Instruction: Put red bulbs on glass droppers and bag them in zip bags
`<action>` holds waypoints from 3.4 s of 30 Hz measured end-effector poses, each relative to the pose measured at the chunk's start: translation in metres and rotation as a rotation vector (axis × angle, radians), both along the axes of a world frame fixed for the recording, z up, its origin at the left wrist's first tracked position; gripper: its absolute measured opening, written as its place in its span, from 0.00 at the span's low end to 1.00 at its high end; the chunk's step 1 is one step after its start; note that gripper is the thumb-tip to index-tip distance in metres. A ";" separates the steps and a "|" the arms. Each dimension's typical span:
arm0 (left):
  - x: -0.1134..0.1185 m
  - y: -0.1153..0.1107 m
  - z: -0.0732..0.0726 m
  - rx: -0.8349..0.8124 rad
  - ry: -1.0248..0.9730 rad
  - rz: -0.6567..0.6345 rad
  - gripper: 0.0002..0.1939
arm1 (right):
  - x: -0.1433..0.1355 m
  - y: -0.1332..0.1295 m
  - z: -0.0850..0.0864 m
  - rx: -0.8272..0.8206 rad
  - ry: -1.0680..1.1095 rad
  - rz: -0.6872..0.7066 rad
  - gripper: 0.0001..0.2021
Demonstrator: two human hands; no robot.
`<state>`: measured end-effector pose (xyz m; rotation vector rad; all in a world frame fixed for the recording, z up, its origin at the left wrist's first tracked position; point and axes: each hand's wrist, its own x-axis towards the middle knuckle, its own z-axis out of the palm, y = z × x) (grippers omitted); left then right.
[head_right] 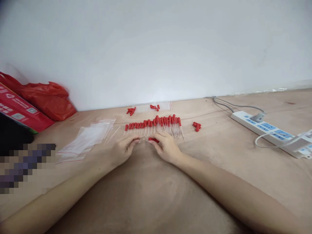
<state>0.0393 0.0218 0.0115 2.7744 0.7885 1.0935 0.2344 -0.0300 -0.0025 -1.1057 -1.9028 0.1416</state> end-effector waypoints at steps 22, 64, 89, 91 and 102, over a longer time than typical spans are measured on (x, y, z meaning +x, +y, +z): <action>-0.007 -0.003 -0.011 0.215 0.086 -0.091 0.20 | 0.004 -0.004 -0.004 0.078 -0.006 0.176 0.07; 0.003 -0.021 -0.009 0.342 0.201 0.044 0.17 | 0.004 0.001 -0.008 0.309 -0.534 0.051 0.12; -0.001 0.042 0.012 -0.790 -0.086 0.432 0.06 | 0.137 0.036 0.047 -0.622 -0.269 -0.780 0.13; 0.006 0.050 0.013 -0.773 -0.066 0.480 0.06 | 0.145 0.036 0.049 -0.690 -0.286 -0.788 0.12; 0.045 0.053 0.012 -0.389 0.070 0.602 0.08 | 0.162 0.040 0.051 -0.980 -0.332 -0.732 0.13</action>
